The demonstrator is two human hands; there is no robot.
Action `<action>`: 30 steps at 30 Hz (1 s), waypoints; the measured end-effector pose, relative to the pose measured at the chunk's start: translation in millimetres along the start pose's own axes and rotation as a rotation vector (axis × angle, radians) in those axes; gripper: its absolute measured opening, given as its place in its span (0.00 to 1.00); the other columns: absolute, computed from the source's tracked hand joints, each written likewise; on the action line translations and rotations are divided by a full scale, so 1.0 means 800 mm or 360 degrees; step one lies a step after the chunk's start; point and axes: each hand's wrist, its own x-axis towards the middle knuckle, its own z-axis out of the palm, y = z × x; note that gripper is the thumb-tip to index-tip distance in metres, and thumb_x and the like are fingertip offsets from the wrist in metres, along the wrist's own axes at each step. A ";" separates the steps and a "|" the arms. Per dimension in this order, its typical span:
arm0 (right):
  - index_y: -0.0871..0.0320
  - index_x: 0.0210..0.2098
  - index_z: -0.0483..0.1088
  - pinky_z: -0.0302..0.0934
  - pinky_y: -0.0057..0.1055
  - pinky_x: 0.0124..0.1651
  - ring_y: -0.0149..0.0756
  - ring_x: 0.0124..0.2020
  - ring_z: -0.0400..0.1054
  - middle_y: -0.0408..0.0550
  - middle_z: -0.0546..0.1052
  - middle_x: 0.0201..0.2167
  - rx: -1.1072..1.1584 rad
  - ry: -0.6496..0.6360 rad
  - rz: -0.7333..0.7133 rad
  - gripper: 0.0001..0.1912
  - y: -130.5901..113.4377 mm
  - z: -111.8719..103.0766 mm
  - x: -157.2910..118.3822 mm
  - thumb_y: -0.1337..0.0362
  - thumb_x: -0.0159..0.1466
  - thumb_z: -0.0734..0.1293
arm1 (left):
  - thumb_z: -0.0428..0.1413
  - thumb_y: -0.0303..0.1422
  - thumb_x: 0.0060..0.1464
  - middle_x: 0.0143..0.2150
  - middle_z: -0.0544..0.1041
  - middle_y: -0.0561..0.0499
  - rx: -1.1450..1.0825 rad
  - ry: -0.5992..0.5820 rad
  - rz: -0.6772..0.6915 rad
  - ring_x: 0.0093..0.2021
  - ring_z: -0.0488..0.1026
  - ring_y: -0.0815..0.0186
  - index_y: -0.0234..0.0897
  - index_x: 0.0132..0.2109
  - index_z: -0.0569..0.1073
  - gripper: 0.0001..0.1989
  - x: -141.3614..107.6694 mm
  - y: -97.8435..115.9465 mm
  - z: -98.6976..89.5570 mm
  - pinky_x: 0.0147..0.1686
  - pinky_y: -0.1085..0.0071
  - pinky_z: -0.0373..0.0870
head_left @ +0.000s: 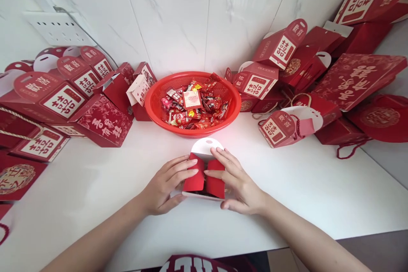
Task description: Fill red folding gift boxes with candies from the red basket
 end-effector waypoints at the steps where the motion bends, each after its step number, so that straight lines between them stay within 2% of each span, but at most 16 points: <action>1: 0.54 0.61 0.66 0.38 0.57 0.71 0.55 0.73 0.40 0.55 0.46 0.74 0.0052 0.0043 0.0052 0.29 -0.003 0.001 0.000 0.43 0.69 0.58 | 0.44 0.40 0.68 0.65 0.66 0.39 -0.0015 0.0008 -0.0010 0.69 0.56 0.49 0.35 0.66 0.62 0.24 0.000 0.000 0.001 0.65 0.50 0.60; 3: 0.52 0.60 0.65 0.41 0.55 0.71 0.51 0.73 0.40 0.52 0.48 0.73 0.0185 0.0146 0.0228 0.22 -0.011 0.007 0.000 0.51 0.71 0.60 | 0.45 0.39 0.68 0.65 0.66 0.38 -0.0040 0.0045 -0.0037 0.69 0.56 0.49 0.35 0.66 0.62 0.24 0.001 0.002 0.004 0.64 0.49 0.61; 4: 0.50 0.63 0.61 0.42 0.54 0.71 0.50 0.74 0.38 0.50 0.46 0.74 0.0268 0.0210 0.0343 0.23 -0.015 0.011 0.000 0.54 0.71 0.60 | 0.46 0.38 0.67 0.65 0.66 0.37 -0.0050 0.0074 -0.0049 0.68 0.57 0.49 0.34 0.66 0.61 0.24 0.001 0.002 0.006 0.64 0.48 0.62; 6: 0.48 0.70 0.49 0.44 0.52 0.71 0.47 0.75 0.33 0.48 0.38 0.75 0.0460 0.0338 0.0569 0.31 -0.021 0.020 0.000 0.57 0.70 0.61 | 0.50 0.36 0.65 0.65 0.66 0.36 -0.0067 0.0141 -0.0050 0.67 0.58 0.48 0.33 0.68 0.58 0.27 0.002 0.003 0.010 0.63 0.46 0.62; 8: 0.46 0.73 0.37 0.44 0.50 0.72 0.45 0.75 0.31 0.46 0.32 0.75 0.0678 0.0401 0.0728 0.39 -0.023 0.029 0.000 0.57 0.70 0.62 | 0.52 0.32 0.64 0.66 0.65 0.36 -0.0053 0.0198 0.0006 0.67 0.59 0.48 0.35 0.69 0.55 0.29 0.003 0.004 0.012 0.62 0.45 0.64; 10: 0.45 0.73 0.32 0.43 0.50 0.72 0.45 0.74 0.37 0.48 0.36 0.75 0.0860 0.0404 0.0804 0.42 -0.022 0.034 0.000 0.57 0.70 0.63 | 0.51 0.30 0.64 0.66 0.64 0.38 0.0035 0.0203 0.0064 0.67 0.59 0.48 0.40 0.68 0.59 0.26 0.002 0.004 0.014 0.61 0.44 0.65; 12: 0.46 0.73 0.31 0.45 0.51 0.72 0.45 0.72 0.47 0.52 0.48 0.73 0.0963 0.0429 0.0827 0.44 -0.019 0.035 0.001 0.57 0.69 0.64 | 0.50 0.28 0.65 0.66 0.64 0.40 0.0137 0.0168 0.0074 0.68 0.59 0.47 0.43 0.64 0.65 0.22 0.002 0.004 0.013 0.61 0.44 0.66; 15: 0.47 0.73 0.35 0.51 0.50 0.69 0.44 0.68 0.55 0.55 0.58 0.68 0.0986 0.0481 0.0752 0.44 -0.016 0.030 0.002 0.59 0.68 0.66 | 0.50 0.28 0.65 0.66 0.64 0.41 0.0183 0.0138 0.0051 0.67 0.59 0.47 0.43 0.61 0.69 0.20 0.002 0.004 0.012 0.61 0.45 0.66; 18: 0.47 0.68 0.52 0.58 0.46 0.66 0.45 0.67 0.56 0.54 0.60 0.66 0.0886 0.0430 0.0585 0.34 -0.017 0.022 0.003 0.61 0.67 0.68 | 0.49 0.28 0.65 0.65 0.63 0.41 0.0201 0.0162 0.0069 0.67 0.60 0.48 0.42 0.61 0.70 0.19 0.002 0.006 0.011 0.61 0.46 0.67; 21: 0.50 0.59 0.66 0.58 0.47 0.66 0.47 0.67 0.56 0.55 0.61 0.64 0.0702 0.0325 0.0459 0.22 -0.018 0.017 0.002 0.61 0.66 0.69 | 0.47 0.24 0.64 0.63 0.65 0.41 0.0240 0.0217 0.0089 0.65 0.62 0.50 0.41 0.59 0.71 0.20 0.000 0.008 0.008 0.59 0.49 0.69; 27: 0.53 0.57 0.69 0.61 0.44 0.64 0.46 0.65 0.60 0.57 0.62 0.63 0.0421 0.0222 0.0309 0.17 -0.013 0.018 0.003 0.61 0.69 0.64 | 0.48 0.21 0.58 0.60 0.69 0.44 0.0393 0.0411 0.0008 0.63 0.66 0.52 0.41 0.51 0.74 0.19 0.002 0.015 -0.006 0.59 0.50 0.68; 30: 0.54 0.60 0.66 0.62 0.45 0.63 0.46 0.65 0.59 0.58 0.61 0.64 0.0253 0.0202 0.0264 0.20 -0.017 0.025 0.004 0.61 0.69 0.64 | 0.54 0.28 0.57 0.61 0.70 0.42 0.0498 0.0313 -0.0138 0.63 0.66 0.49 0.39 0.47 0.73 0.11 0.012 0.036 -0.014 0.61 0.48 0.64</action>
